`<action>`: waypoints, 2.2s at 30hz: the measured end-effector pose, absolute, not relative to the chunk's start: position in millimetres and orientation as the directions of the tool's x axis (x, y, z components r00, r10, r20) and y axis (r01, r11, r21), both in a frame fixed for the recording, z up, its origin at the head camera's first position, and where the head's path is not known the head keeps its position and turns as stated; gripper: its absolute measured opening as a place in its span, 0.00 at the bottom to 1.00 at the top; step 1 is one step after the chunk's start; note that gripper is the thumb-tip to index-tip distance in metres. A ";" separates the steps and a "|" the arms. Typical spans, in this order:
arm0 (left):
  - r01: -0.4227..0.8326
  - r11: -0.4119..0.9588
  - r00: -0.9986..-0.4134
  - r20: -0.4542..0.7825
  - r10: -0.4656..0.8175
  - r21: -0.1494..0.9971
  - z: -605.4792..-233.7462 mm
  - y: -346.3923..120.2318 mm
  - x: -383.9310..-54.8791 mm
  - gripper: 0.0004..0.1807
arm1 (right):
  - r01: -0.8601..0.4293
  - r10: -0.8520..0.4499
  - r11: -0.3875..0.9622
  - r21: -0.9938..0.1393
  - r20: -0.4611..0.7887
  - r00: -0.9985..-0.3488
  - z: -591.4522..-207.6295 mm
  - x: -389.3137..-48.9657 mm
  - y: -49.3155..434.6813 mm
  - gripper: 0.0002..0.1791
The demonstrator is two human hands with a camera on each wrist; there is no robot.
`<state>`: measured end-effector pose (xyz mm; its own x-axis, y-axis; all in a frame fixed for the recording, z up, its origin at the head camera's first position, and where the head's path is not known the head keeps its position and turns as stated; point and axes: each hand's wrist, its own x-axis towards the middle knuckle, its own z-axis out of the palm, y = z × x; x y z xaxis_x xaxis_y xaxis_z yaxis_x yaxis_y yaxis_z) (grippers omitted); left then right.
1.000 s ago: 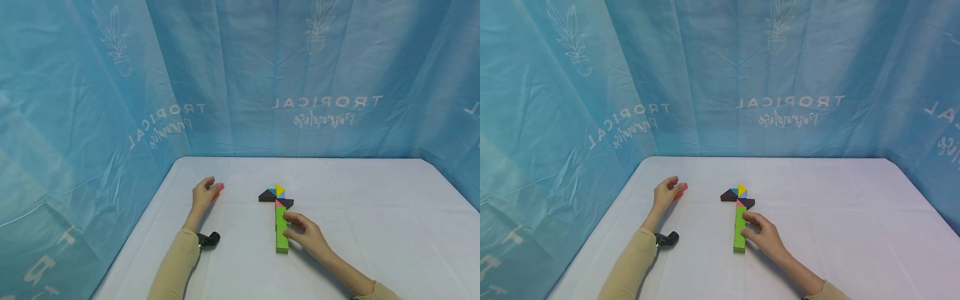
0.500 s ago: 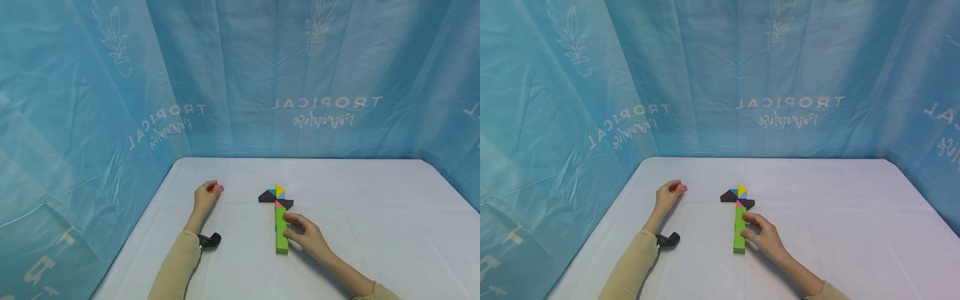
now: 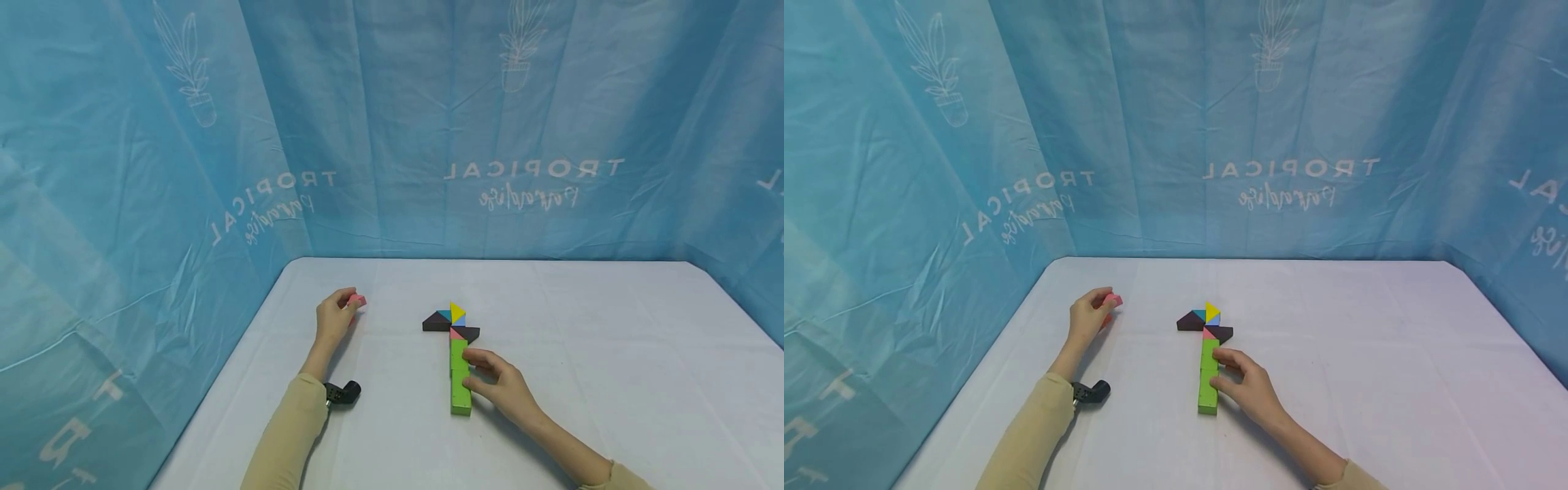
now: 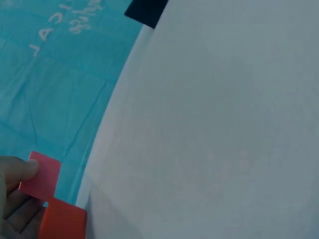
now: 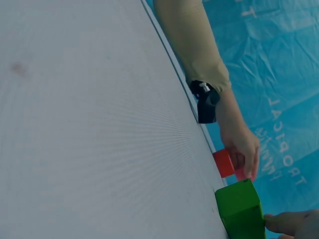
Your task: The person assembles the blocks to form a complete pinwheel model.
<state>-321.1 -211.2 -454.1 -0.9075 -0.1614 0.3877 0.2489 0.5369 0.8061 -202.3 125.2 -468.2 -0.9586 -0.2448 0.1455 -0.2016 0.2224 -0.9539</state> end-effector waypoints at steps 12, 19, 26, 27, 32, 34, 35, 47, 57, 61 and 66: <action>0.341 0.444 -0.911 0.409 -0.062 0.828 -433.8 -176.5 -310.9 0.16 | -0.204 -0.243 0.224 -0.953 0.148 -0.959 -469.4 -201.9 125.5 0.27; 0.372 0.419 -0.916 0.399 0.026 0.828 -427.9 -145.6 -303.4 0.16 | -0.209 -0.247 0.225 -0.952 0.152 -0.957 -469.2 -202.6 124.9 0.26; 0.414 0.439 -0.906 0.405 0.121 0.797 -429.9 -115.9 -298.1 0.15 | -0.208 -0.249 0.219 -0.953 0.151 -0.957 -469.4 -201.9 125.5 0.26; 0.427 0.443 -0.901 0.413 0.132 0.789 -430.3 -112.4 -297.0 0.15 | -0.210 -0.250 0.219 -0.953 0.154 -0.956 -469.7 -201.9 125.5 0.26; 0.475 0.471 -0.878 0.440 0.191 0.743 -434.8 -99.5 -288.9 0.16 | -0.214 -0.253 0.224 -0.951 0.155 -0.955 -469.7 -203.2 125.2 0.26; 0.480 0.486 -0.876 0.434 0.212 0.731 -438.2 -96.2 -285.5 0.17 | -0.214 -0.253 0.225 -0.951 0.155 -0.955 -469.2 -203.3 125.0 0.26; 0.478 0.497 -0.876 0.429 0.218 0.724 -440.2 -94.9 -284.1 0.17 | -0.216 -0.254 0.224 -0.951 0.157 -0.954 -469.1 -203.1 125.0 0.26; 0.499 0.597 -0.852 0.482 0.206 0.628 -467.9 -82.9 -272.3 0.15 | -0.217 -0.252 0.220 -0.951 0.159 -0.955 -468.7 -201.7 125.0 0.26; 0.483 0.639 -0.852 0.488 0.188 0.598 -471.0 -81.6 -265.7 0.17 | -0.227 -0.254 0.227 -0.947 0.167 -0.953 -469.5 -201.9 125.1 0.27; 0.476 0.626 -0.854 0.495 0.161 0.617 -467.0 -84.5 -259.3 0.18 | -0.220 -0.251 0.232 -0.948 0.160 -0.955 -469.4 -201.7 125.4 0.27; 0.431 0.559 -0.883 0.457 0.102 0.708 -465.3 -88.3 -253.5 0.17 | -0.213 -0.245 0.230 -0.950 0.155 -0.957 -468.1 -201.4 125.6 0.27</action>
<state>-253.5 -88.3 -465.3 -0.8833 0.1024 0.4575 0.4315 0.5592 0.7079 -201.4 125.6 -468.1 -0.9570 -0.2450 0.1554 -0.2130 0.2300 -0.9496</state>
